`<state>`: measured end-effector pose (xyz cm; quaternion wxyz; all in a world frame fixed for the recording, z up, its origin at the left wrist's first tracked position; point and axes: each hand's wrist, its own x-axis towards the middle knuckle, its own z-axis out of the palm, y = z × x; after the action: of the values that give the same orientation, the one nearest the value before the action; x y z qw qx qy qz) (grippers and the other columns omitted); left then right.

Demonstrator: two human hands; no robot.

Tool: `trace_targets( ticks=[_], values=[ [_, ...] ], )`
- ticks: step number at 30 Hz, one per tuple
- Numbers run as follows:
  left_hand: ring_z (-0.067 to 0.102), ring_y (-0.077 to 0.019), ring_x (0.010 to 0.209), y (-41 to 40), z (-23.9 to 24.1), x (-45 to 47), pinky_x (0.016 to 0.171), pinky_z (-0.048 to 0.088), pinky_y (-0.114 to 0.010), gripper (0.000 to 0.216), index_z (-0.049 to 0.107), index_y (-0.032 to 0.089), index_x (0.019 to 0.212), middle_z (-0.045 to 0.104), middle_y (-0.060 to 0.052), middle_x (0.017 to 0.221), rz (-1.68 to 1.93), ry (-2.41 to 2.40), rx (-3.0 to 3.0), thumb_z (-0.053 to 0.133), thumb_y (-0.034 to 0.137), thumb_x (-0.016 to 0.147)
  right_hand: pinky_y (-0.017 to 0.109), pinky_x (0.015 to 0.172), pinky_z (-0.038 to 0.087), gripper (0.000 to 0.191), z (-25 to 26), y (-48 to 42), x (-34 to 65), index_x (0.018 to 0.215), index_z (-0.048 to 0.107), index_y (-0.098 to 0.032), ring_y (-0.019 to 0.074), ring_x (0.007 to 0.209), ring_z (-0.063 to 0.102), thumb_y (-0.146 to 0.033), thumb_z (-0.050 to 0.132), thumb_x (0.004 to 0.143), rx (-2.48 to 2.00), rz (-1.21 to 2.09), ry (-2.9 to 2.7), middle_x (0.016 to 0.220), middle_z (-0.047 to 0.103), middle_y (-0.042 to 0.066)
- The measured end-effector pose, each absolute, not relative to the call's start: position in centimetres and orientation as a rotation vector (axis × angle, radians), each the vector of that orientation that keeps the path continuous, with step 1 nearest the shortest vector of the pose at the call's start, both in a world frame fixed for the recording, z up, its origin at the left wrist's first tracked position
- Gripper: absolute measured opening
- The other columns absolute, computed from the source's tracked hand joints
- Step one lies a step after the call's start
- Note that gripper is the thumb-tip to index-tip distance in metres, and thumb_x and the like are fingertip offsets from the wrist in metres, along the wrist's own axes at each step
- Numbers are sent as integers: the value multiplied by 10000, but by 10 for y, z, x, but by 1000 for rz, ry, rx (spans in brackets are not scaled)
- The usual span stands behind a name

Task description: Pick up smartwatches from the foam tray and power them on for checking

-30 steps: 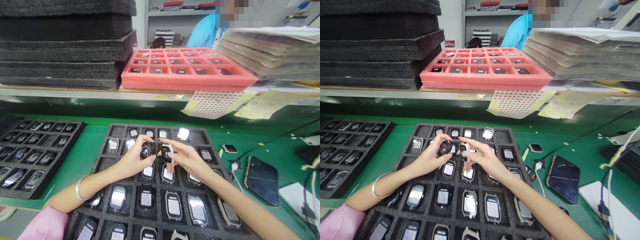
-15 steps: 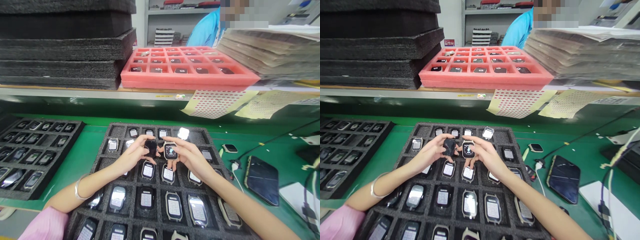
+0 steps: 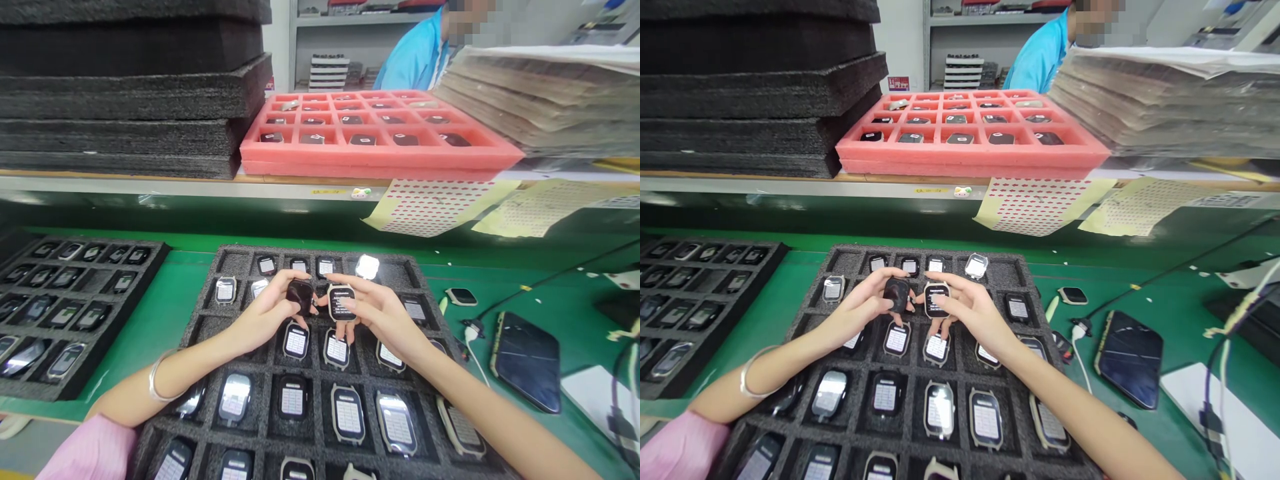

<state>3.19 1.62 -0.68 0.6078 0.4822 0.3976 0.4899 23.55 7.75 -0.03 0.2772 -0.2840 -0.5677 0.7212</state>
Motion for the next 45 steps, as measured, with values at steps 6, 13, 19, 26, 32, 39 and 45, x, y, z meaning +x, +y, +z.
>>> trace_targets(
  ticks=[6,13,19,26,32,39,45],
  values=[
    [600,-189,847,17,-7,33,625,535,-280,376,435,215,1131,527,-36,951,1133,972,1144,482,114,772,218,461,534,520,0,75,237,1312,446,-167,132,541,660,-229,653,838,-763,1856,-1649,1003,675,103],
    [512,-199,931,19,-18,30,785,445,-316,366,464,220,1074,499,-30,1006,1086,1248,1512,610,152,745,214,542,552,610,-2,76,239,1336,402,-223,110,641,649,-156,685,800,-650,1894,-1704,1162,598,105],
    [485,-180,856,14,-11,31,751,403,-289,282,457,208,992,490,-14,925,1008,1328,1689,550,117,741,207,493,529,534,-3,77,237,1319,421,-207,111,598,634,-217,650,836,-674,1837,-1730,1093,625,108],
    [412,-119,581,8,-3,35,538,329,-228,289,435,212,997,425,52,699,1003,1342,1742,572,147,751,231,469,516,516,0,76,236,1290,459,-204,126,565,629,-267,668,822,-736,1767,-1740,1000,635,83],
    [507,-150,734,10,-1,36,667,396,-253,269,450,208,986,523,6,853,1072,1300,1793,561,126,755,239,465,518,508,0,76,235,1293,459,-194,136,568,624,-291,657,835,-762,1746,-1764,941,639,71],
    [510,-157,766,12,-4,33,700,399,-260,238,432,205,946,520,3,870,1046,1289,1829,550,126,755,220,458,513,499,0,77,233,1285,457,-188,117,557,616,-280,654,837,-771,1765,-1758,1034,650,99],
    [515,-162,789,11,-4,34,699,394,-263,237,428,205,964,523,-4,896,1053,1284,1825,534,129,767,242,450,516,538,0,77,234,1315,450,-182,136,562,628,-297,656,832,-793,1750,-1746,1052,660,116]
  ],
)
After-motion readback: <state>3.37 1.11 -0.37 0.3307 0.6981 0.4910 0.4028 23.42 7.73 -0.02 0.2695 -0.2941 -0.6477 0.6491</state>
